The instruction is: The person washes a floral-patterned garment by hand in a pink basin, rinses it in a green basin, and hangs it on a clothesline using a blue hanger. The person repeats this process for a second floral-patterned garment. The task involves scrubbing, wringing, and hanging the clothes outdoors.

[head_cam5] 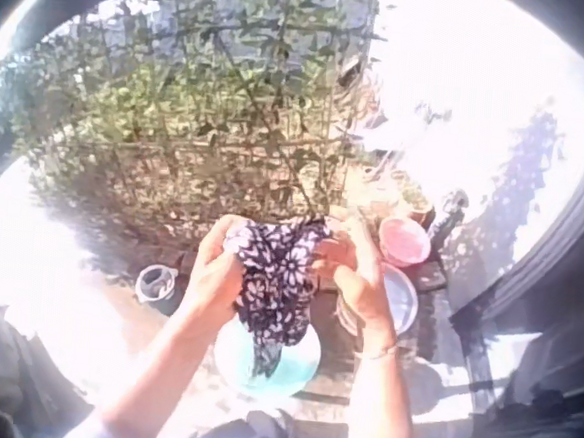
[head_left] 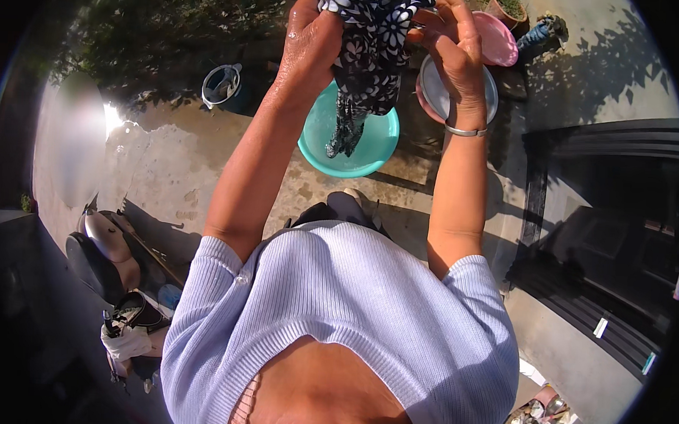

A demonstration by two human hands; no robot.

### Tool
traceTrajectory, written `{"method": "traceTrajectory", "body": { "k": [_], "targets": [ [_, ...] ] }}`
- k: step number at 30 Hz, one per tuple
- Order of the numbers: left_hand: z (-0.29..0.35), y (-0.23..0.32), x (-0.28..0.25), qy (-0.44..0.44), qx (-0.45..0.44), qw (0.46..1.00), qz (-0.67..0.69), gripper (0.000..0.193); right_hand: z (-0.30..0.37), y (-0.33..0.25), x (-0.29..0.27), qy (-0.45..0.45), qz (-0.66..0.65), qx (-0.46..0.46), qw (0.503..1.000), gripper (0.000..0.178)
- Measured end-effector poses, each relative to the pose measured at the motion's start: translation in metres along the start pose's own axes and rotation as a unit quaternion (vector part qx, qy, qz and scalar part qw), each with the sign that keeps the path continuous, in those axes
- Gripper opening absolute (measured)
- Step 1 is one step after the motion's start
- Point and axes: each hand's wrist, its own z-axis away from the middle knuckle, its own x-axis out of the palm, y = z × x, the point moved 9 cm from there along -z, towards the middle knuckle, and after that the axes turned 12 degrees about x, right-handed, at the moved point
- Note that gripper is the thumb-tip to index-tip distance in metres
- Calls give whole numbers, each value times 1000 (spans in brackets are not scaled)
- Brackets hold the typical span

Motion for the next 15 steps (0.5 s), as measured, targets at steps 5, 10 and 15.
{"method": "traceTrajectory", "body": {
  "k": [5, 10, 15],
  "targets": [
    [7, 15, 20, 74, 3, 991, 114, 15, 67, 224, -37, -19, -76, 313, 947, 51],
    [23, -25, -43, 164, -40, 983, 76, 16, 92, 321, 3, 4, -150, 419, 895, 45],
    [73, -126, -162, 282, -140, 936, -158, 16, 73, 331, -38, 159, 123, 326, 924, 36]
  ]
}}
